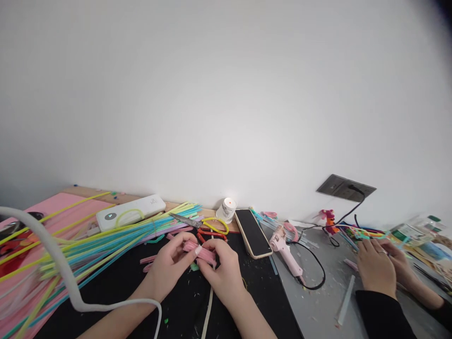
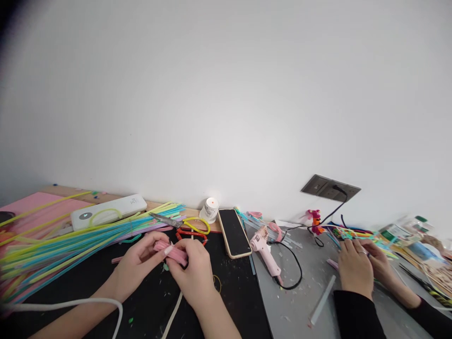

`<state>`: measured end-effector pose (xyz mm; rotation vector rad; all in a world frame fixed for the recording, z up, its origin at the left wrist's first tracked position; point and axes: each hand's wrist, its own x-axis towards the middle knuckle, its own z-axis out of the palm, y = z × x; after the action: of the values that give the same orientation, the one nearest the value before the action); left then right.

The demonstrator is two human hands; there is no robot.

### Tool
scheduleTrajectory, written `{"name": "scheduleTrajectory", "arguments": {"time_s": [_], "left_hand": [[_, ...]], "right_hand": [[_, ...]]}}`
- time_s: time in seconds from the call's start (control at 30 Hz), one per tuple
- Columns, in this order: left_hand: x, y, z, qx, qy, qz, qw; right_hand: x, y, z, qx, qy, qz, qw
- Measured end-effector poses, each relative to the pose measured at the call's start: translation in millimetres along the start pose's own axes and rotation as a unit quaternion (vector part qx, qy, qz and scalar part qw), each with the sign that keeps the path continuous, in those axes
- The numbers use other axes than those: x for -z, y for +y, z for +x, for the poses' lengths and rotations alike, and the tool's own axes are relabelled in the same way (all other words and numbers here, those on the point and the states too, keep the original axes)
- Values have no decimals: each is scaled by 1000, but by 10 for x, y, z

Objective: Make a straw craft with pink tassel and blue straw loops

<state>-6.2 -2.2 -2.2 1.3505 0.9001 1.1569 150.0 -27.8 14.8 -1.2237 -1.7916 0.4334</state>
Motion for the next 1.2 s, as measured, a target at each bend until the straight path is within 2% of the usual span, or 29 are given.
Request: {"name": "scheduleTrajectory", "arguments": {"time_s": [0.07, 0.13, 0.2, 0.3, 0.47, 0.67, 0.8, 0.9, 1.0, 1.2], "left_hand": [[10, -2, 23, 18, 29, -23, 999], [8, 10, 35, 37, 39, -48, 997], [-8, 33, 35, 43, 31, -59, 997], [-38, 55, 26, 46, 10, -58, 997], [-28, 19, 29, 43, -14, -40, 998], [1, 100, 32, 62, -9, 21, 998], [-8, 144, 38, 72, 4, 25, 997], [-2, 137, 39, 72, 35, 35, 996], [5, 134, 32, 68, 38, 37, 996], [10, 129, 26, 78, 19, 27, 996]], "right_hand": [[-10, 25, 26, -73, -2, 109, 991], [-21, 61, 47, -129, 5, 209, 969], [-28, 93, 58, -154, 13, 274, 949], [-30, 116, 61, -157, 21, 299, 941], [-12, 111, 52, -128, -1, 242, 962], [65, 81, 47, -75, 15, 95, 993], [118, 84, 37, -55, 34, 19, 998], [145, 91, 30, -37, 20, -2, 999], [156, 84, 30, -19, -8, -21, 1000], [137, 72, 62, -39, -5, 0, 999]]}}
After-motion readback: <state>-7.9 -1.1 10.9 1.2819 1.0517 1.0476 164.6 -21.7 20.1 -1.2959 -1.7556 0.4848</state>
